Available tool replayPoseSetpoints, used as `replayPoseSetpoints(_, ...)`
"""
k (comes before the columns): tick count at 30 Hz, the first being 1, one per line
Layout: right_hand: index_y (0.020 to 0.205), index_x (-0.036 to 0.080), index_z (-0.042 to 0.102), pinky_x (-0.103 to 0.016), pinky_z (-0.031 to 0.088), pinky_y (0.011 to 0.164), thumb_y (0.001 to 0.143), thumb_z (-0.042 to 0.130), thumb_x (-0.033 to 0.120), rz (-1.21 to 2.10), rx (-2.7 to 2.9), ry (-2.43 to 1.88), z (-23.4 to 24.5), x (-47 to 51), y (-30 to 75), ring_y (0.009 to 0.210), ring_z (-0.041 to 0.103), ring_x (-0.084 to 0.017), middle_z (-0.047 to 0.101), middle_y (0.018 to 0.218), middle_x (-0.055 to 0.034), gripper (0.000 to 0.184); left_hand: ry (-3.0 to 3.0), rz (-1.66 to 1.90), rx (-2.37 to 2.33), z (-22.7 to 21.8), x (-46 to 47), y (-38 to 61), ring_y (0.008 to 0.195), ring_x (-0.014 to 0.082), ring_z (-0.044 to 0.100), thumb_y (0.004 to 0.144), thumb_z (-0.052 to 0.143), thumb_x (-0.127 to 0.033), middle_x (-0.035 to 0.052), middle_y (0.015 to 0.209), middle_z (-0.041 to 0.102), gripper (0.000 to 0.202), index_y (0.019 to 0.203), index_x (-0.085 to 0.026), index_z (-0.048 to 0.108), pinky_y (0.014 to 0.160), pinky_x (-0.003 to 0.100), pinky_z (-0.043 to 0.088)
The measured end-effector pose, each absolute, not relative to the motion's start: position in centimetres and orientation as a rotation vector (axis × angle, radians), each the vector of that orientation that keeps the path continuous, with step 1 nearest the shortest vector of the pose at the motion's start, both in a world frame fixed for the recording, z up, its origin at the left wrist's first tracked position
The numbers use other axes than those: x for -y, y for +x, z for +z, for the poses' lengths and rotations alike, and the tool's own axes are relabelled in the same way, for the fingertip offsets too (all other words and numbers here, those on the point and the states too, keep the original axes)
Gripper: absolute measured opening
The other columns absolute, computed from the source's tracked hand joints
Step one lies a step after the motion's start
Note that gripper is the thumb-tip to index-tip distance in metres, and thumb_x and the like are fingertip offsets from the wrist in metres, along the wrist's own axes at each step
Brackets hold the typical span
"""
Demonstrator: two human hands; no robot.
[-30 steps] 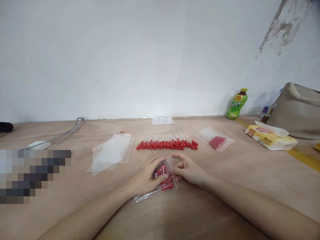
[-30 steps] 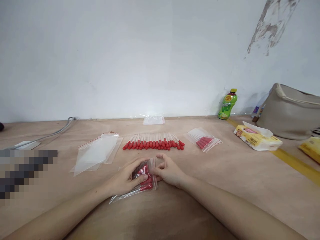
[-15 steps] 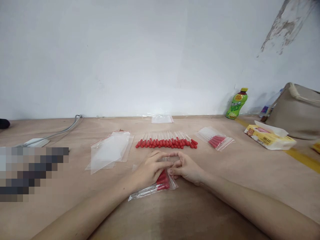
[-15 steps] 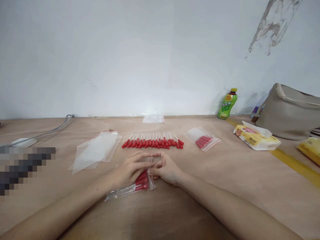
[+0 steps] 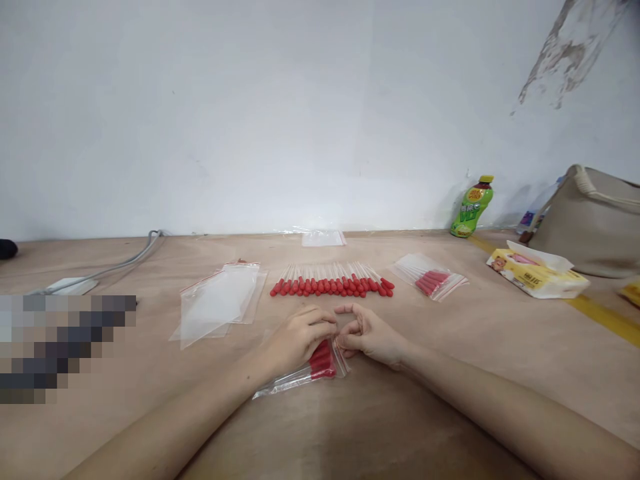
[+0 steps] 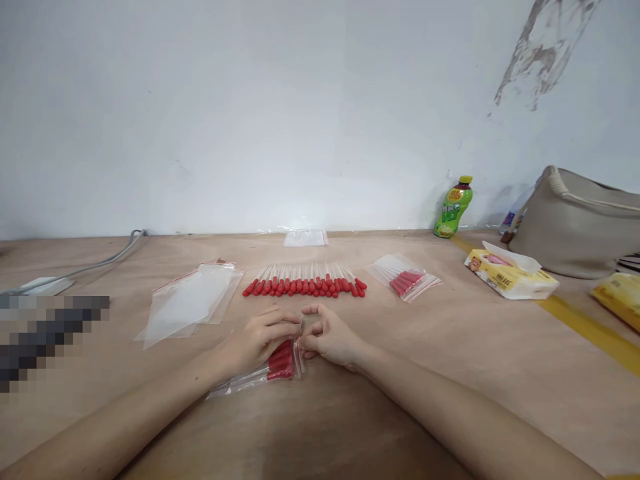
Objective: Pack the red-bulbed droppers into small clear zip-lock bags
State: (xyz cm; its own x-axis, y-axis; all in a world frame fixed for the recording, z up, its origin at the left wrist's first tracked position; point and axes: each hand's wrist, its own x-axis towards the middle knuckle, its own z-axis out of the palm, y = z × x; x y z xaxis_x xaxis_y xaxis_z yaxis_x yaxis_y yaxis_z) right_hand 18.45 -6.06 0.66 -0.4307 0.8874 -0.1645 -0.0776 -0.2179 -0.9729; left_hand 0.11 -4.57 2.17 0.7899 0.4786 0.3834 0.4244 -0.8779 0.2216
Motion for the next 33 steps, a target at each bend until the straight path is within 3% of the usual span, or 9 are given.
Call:
replayPoseSetpoints(6, 0.098, 0.019, 0.037, -0.021, 0.04, 0.051, 0.053, 0.064, 0.01, 1.708, 1.298, -1.053, 0.9, 6.2, 18.1, 0.046, 0.051, -0.008, 0.055, 0.049, 0.0108, 0.053, 2.9, 0.608, -0.684, 2.5, 4.7, 0.1, 0.092, 0.0165, 0.052, 0.088, 0.036, -0.014, 0.0044, 0.107, 0.059, 0.028, 0.101, -0.021, 0.06, 0.08, 0.028, 0.041)
replayPoseSetpoints(14, 0.09, 0.02, 0.034, -0.019, 0.036, 0.046, 0.055, 0.068, 0.018, 1.622, 1.293, -1.013, 0.1, 6.4, 17.6, 0.04, 0.043, -0.006, 0.05, 0.045, 0.0127, 0.049, 3.021, 0.662, -0.659, 2.1, 4.3, 0.0, 0.084, 0.0158, 0.055, 0.088, 0.038, -0.014, 0.0052, 0.099, 0.062, 0.023, 0.091, -0.016, 0.061, 0.074, 0.026, 0.044)
replayPoseSetpoints(19, 0.075, 0.018, 0.047, -0.022, 0.041, 0.049, 0.065, 0.062, 0.026, 1.465, 1.502, -1.0, -0.4, 6.5, 18.0, 0.046, 0.048, -0.007, 0.052, 0.053, 0.0064, 0.02, 3.094, 0.741, -0.648, 1.5, 4.4, -0.6, 0.082, 0.0142, 0.059, 0.087, 0.04, -0.012, 0.0038, 0.096, 0.064, 0.021, 0.092, -0.017, 0.06, 0.072, 0.025, 0.046)
replayPoseSetpoints(21, 0.076, 0.017, 0.054, -0.024, 0.045, 0.055, 0.072, 0.055, 0.025, 1.289, 1.669, -0.976, -0.7, 6.5, 18.5, 0.056, 0.054, -0.01, 0.058, 0.062, 0.0017, 0.009, 3.099, 0.751, -0.668, 1.5, 4.5, -0.7, 0.082, 0.0137, 0.06, 0.086, 0.039, -0.011, 0.0039, 0.098, 0.064, 0.022, 0.094, -0.017, 0.059, 0.071, 0.024, 0.047)
replayPoseSetpoints(25, 0.086, 0.02, 0.061, -0.025, 0.045, 0.063, 0.077, 0.049, 0.016, 0.509, 2.069, -0.768, -1.5, 6.4, 19.2, 0.069, 0.057, -0.012, 0.064, 0.079, -0.0019, 0.016, 3.033, 0.713, -0.785, 1.8, 4.7, -0.7, 0.081, 0.0125, 0.061, 0.085, 0.038, -0.009, 0.0031, 0.095, 0.064, 0.023, 0.091, -0.018, 0.058, 0.069, 0.021, 0.047)
replayPoseSetpoints(28, 0.083, 0.02, 0.061, -0.025, 0.041, 0.063, 0.079, 0.049, 0.013, -0.017, 2.181, -0.607, -1.6, 6.1, 19.3, 0.07, 0.054, -0.012, 0.064, 0.08, -0.0027, 0.014, 2.989, 0.677, -0.837, 2.0, 4.8, -0.6, 0.079, 0.0122, 0.061, 0.086, 0.038, -0.01, 0.0033, 0.091, 0.063, 0.021, 0.087, -0.017, 0.058, 0.068, 0.02, 0.046)
replayPoseSetpoints(33, 0.078, 0.018, 0.06, -0.029, 0.034, 0.063, 0.082, 0.046, 0.012, -0.493, 2.286, -0.561, -0.6, 6.0, 19.1, 0.068, 0.048, -0.012, 0.062, 0.076, -0.0013, 0.015, 3.007, 0.658, -0.812, 1.7, 4.6, -0.6, 0.077, 0.0117, 0.06, 0.086, 0.038, -0.01, 0.0032, 0.092, 0.063, 0.02, 0.085, -0.017, 0.057, 0.067, 0.02, 0.044)
